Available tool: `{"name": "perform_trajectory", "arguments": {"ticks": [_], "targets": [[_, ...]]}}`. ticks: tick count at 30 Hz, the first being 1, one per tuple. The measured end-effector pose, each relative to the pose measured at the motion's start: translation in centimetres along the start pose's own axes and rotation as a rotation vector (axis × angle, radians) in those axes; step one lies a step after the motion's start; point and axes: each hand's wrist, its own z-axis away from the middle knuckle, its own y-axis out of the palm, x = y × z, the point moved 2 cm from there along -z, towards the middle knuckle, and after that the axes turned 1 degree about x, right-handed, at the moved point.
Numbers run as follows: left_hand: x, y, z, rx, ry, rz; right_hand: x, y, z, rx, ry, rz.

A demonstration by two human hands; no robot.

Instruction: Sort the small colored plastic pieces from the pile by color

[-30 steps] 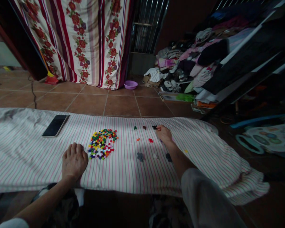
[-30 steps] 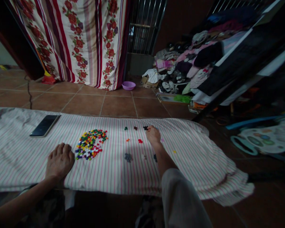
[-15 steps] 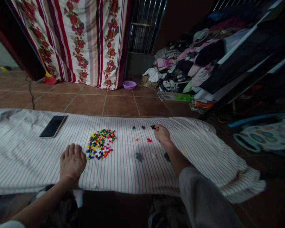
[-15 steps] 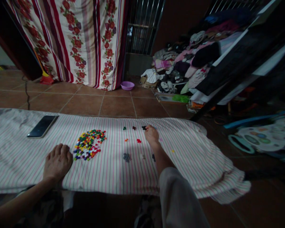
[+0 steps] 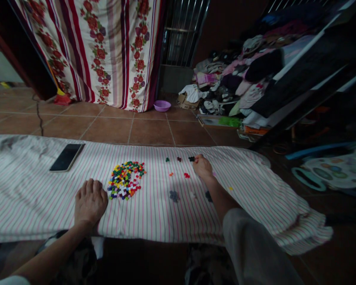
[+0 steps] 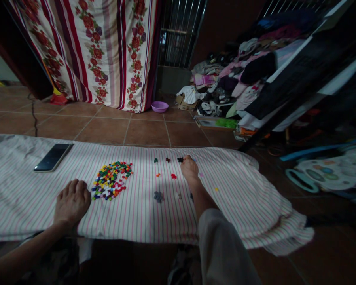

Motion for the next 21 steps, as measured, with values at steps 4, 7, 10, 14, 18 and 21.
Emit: {"name": "perform_trajectory", "arguments": {"ticks": [4,7,10,14,18,21], "targets": [[-0.03,-0.14,0.04,0.004,-0.002,0.005,-0.07,-0.04,-0.07,0.009,-0.013,0.001],[0.03,-0.04,0.07,-0.001,-0.002,0.011,-0.18,-0.08,-0.08,0.021,-0.017,0.0],[0.07,0.07,0.06,0.003,0.001,0.015,-0.21,-0.09,-0.04,0.027,-0.014,0.007],[0.0,-0.1,-0.01,0.013,-0.005,0.014,-0.05,-0.07,0.06,0.024,-0.019,-0.004],[-0.2,-0.46,-0.1,0.023,-0.005,0.015,0.1,-0.02,0.05,0.019,-0.022,-0.01],[-0.25,-0.53,-0.11,0.024,-0.012,0.022,0.15,0.07,-0.03,0.015,-0.022,-0.011]]}}
